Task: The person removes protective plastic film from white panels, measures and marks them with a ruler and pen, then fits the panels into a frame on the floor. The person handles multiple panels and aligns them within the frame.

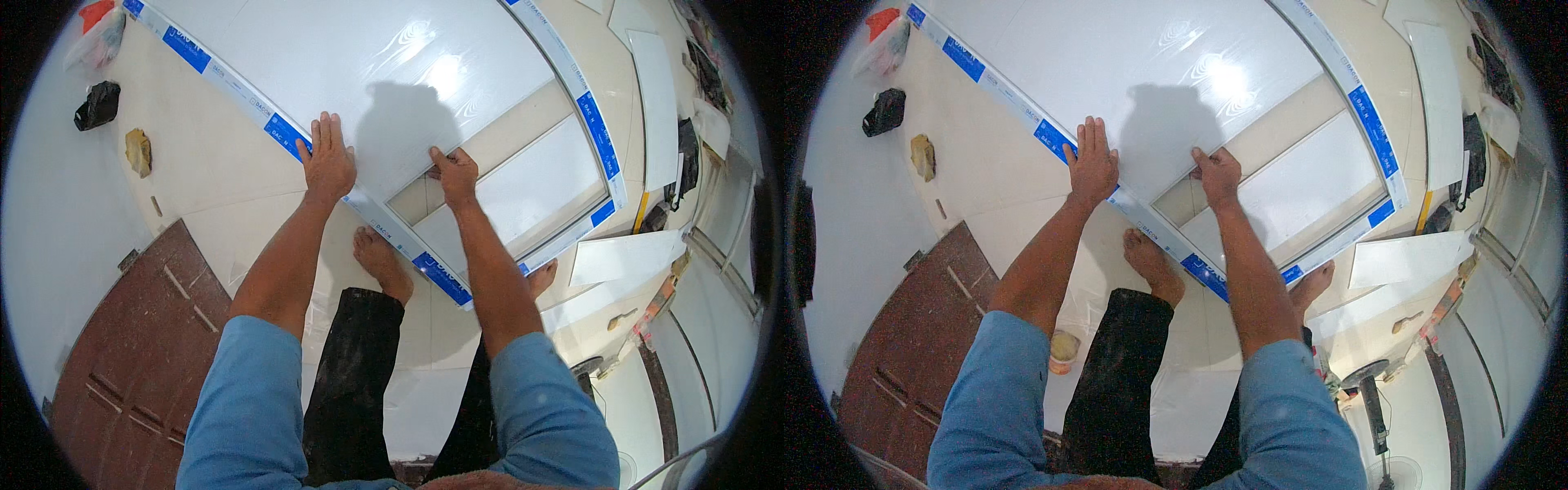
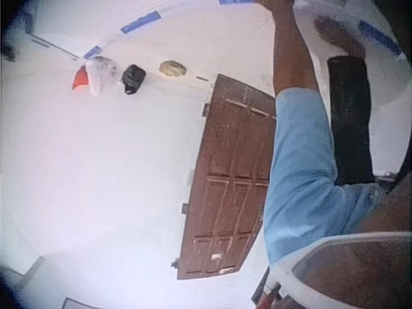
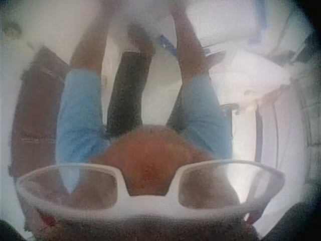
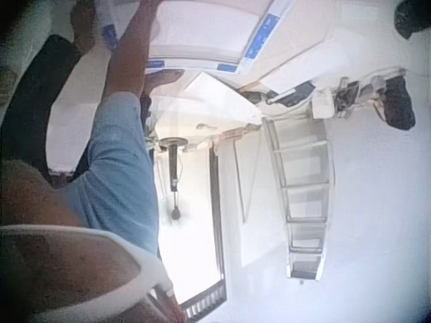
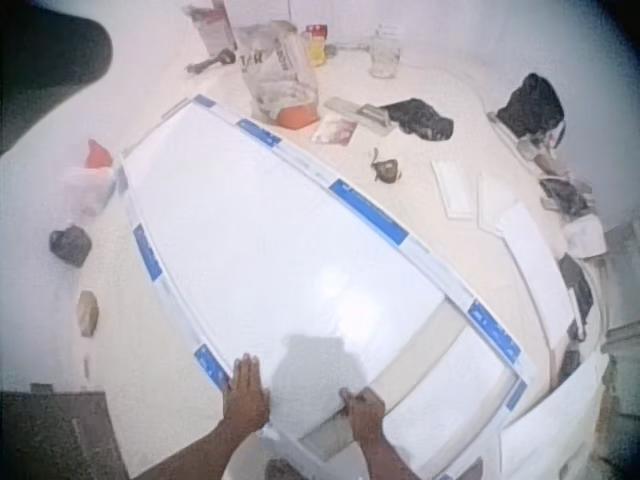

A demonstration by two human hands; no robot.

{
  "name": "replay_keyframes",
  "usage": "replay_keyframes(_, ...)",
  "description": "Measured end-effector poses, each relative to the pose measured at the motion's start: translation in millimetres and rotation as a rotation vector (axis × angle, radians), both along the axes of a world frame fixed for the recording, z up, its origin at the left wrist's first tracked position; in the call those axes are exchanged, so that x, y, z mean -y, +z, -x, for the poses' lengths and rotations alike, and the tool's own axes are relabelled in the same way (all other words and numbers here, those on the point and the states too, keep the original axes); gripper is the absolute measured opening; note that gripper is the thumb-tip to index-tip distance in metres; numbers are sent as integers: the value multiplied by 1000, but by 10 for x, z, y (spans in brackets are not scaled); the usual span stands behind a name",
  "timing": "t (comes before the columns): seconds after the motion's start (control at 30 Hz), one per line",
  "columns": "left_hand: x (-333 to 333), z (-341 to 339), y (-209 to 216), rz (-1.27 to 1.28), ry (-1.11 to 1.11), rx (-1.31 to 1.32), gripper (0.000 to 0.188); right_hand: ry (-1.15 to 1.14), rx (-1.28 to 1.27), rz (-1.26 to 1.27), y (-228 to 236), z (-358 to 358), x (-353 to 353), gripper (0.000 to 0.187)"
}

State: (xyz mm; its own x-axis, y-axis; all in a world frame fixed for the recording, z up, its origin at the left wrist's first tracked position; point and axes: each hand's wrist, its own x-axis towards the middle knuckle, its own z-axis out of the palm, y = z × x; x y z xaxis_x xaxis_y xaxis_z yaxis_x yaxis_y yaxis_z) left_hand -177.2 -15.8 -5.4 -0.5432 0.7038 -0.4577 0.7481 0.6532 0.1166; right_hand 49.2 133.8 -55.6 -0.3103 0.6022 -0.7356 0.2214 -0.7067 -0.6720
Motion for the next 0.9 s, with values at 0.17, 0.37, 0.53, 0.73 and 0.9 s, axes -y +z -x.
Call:
replay_keyframes(0.17,61,46,-10,24,-44,25,80,48,51,23,31,12,-44,29)
replay_keyframes(0.37,79,191,80,12,-61,76,83,-164,174,300,87,95,66,38)
replay_keyframes(0.53,92,421,550,24,-41,216,83,-127,398,173,178,324,35,49)
replay_keyframes(0.73,730,992,1262,-217,71,338,73,-151,390,289,168,459,-203,84)
replay_keyframes(0.9,1315,1738,1348,-88,141,379,68,-172,393,334,181,586,-184,97)
